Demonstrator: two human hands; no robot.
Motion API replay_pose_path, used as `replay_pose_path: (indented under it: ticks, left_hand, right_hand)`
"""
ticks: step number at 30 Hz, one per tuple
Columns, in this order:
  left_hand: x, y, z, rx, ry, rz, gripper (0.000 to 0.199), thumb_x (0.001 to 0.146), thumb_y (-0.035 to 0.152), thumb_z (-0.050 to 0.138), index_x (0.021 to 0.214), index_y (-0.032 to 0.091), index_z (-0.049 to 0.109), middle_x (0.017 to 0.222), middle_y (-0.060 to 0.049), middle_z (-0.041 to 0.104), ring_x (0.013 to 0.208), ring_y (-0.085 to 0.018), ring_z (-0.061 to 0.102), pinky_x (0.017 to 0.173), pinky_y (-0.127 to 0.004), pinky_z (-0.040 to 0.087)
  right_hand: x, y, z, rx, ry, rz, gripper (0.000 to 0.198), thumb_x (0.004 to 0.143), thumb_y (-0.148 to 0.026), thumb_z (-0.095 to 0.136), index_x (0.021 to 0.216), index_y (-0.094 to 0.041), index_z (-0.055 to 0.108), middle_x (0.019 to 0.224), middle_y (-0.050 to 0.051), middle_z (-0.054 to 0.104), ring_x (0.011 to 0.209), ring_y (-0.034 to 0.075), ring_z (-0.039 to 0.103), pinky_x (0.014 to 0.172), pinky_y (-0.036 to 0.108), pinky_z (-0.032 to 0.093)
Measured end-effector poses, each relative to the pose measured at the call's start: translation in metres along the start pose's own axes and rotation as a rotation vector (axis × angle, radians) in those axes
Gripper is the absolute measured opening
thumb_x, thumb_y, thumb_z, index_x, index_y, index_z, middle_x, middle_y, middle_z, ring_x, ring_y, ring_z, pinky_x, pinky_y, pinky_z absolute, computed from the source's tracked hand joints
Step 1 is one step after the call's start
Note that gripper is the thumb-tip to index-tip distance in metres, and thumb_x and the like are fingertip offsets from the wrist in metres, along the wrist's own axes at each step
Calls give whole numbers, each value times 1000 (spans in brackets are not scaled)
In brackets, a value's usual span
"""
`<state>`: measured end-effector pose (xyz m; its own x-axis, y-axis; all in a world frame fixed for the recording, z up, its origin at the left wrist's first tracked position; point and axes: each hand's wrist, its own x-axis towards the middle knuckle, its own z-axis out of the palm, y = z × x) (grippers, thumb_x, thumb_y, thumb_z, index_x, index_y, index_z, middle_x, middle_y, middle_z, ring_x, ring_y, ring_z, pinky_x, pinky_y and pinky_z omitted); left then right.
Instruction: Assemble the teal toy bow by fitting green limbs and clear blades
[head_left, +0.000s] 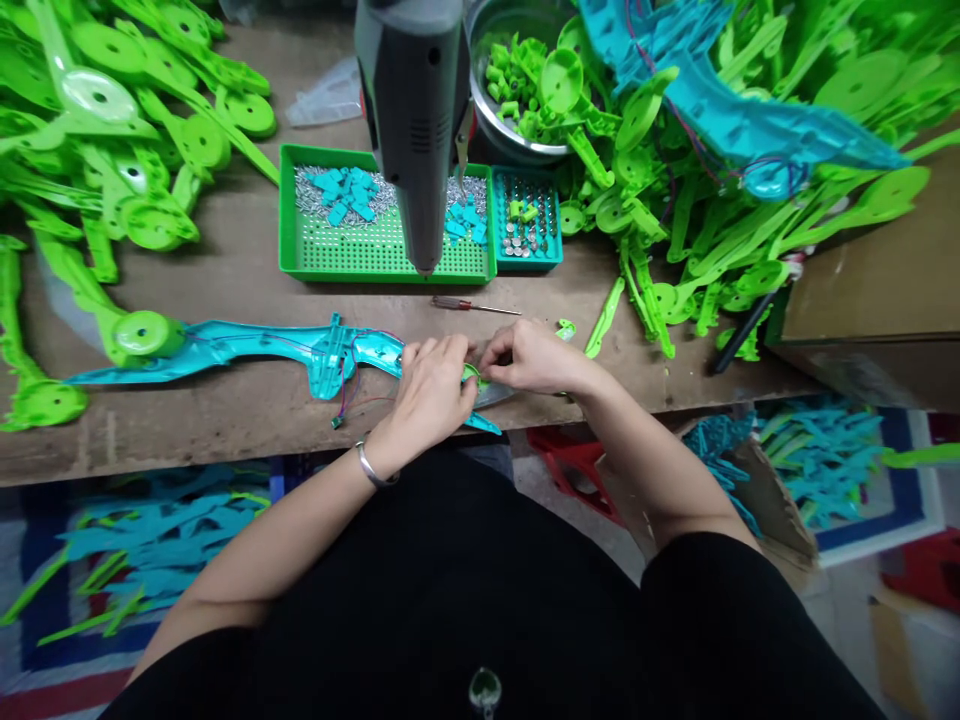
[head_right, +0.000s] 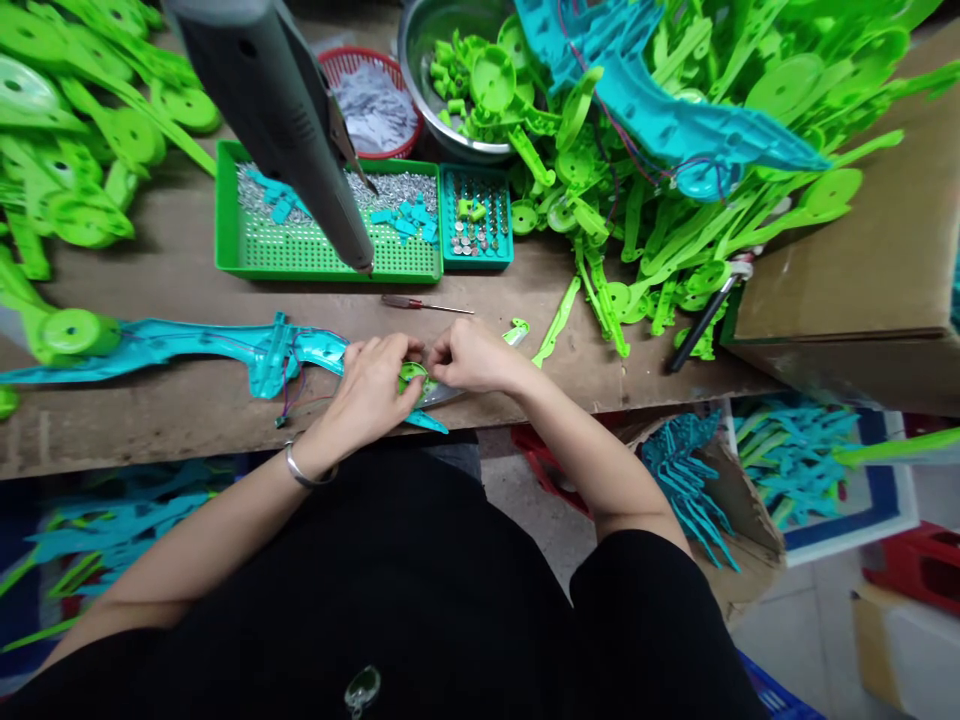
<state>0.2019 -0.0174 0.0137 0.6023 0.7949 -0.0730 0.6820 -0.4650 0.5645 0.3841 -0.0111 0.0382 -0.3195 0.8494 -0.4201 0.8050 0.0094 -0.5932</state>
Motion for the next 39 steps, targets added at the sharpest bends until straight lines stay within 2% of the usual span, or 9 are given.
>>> replay_pose_path:
  ticks: [5,8,11,13,19,23,29,35,39]
  left_hand:
    - [-1,-2,4,-9,63,35,29,86,16,56,116,15,56,108,-8,68,100,-28,59,89,-43,39]
    - [-9,-5,3,1,160,119,30,88,17,57,118,15,57,112,-10,65,106,-28,56,90,-41,41]
    - [-25,-7,2,110,284,212,24,92,20,55,115,16,62,110,-12,65,102,-28,54,86,-40,42]
    - [-37,-8,2,209,312,258,24,94,24,55,115,16,65,108,-13,66,99,-28,54,83,-41,42]
    - [-54,-8,11,291,207,295,38,98,36,54,128,14,64,125,-16,64,112,-31,54,95,-45,42]
    - [-56,-5,19,299,204,254,47,98,42,53,134,12,61,132,-22,58,116,-33,54,99,-45,43]
    - [-60,-4,20,371,194,197,51,96,49,54,137,19,60,128,-20,59,116,-34,55,100,-48,42]
    - [-61,-7,24,411,239,237,53,96,50,55,137,17,60,129,-21,59,125,-33,54,110,-51,36]
    - [-62,-7,25,421,205,217,53,96,49,55,139,19,57,131,-22,59,126,-33,55,110,-52,36]
  right_hand:
    - [1,-4,0,-33,14,31,19,73,-14,63,76,-17,81,75,3,76,65,13,64,67,25,40]
    - [1,-5,2,-58,34,23,18,73,-14,63,74,-17,80,75,3,76,67,14,64,66,26,39]
    - [0,-6,2,-74,37,9,17,75,-13,63,75,-17,79,77,4,76,71,15,65,68,26,40]
    - [-1,-6,2,-71,33,16,17,75,-13,63,77,-17,80,80,5,77,74,16,67,70,26,42]
    - [0,-3,3,-56,31,40,16,76,-14,65,78,-17,81,81,6,77,76,17,68,70,27,43]
    - [0,-3,4,-63,19,33,17,75,-13,65,78,-17,81,79,6,76,72,16,66,68,27,42]
    - [-1,-3,4,-77,21,41,18,77,-15,64,80,-18,82,82,6,77,76,17,67,69,28,42]
    - [-1,-4,4,-69,19,40,18,75,-13,65,78,-18,81,81,6,77,76,18,68,69,28,42]
    - [-1,-5,3,-78,28,47,17,75,-14,65,79,-19,82,82,6,78,76,18,68,69,27,43]
